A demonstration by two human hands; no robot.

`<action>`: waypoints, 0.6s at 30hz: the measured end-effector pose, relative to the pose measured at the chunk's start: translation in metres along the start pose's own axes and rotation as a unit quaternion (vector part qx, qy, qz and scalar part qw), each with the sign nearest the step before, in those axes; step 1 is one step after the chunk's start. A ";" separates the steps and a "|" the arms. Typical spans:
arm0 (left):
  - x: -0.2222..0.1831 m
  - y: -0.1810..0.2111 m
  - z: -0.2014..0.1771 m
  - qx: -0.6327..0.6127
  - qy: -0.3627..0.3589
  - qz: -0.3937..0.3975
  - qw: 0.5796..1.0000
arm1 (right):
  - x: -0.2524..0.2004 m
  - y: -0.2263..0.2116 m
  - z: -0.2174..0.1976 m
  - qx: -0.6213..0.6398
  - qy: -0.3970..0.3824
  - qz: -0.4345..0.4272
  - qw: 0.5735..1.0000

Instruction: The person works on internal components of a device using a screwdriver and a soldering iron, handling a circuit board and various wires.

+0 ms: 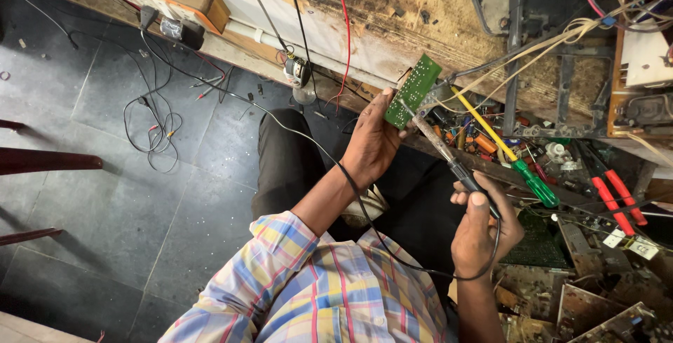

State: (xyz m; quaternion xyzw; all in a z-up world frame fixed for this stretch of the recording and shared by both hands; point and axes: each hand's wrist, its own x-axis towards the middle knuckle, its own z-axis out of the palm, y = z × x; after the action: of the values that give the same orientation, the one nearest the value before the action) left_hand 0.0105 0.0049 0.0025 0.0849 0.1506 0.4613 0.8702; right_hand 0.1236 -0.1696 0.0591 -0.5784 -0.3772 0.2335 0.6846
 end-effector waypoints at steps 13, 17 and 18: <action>-0.001 -0.001 -0.001 0.009 -0.017 0.009 1.000 | -0.001 0.000 -0.002 -0.008 -0.008 -0.016 1.000; 0.000 -0.001 0.006 0.051 0.028 0.021 0.998 | -0.003 -0.002 -0.003 -0.016 0.009 -0.022 1.000; 0.000 0.001 0.008 0.119 0.052 0.038 0.991 | -0.002 -0.003 -0.003 -0.011 0.018 -0.020 1.000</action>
State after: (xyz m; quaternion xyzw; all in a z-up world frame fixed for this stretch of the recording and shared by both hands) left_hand 0.0124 0.0051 0.0106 0.1693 0.2455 0.4769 0.8268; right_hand 0.1244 -0.1738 0.0614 -0.5826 -0.3790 0.2050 0.6891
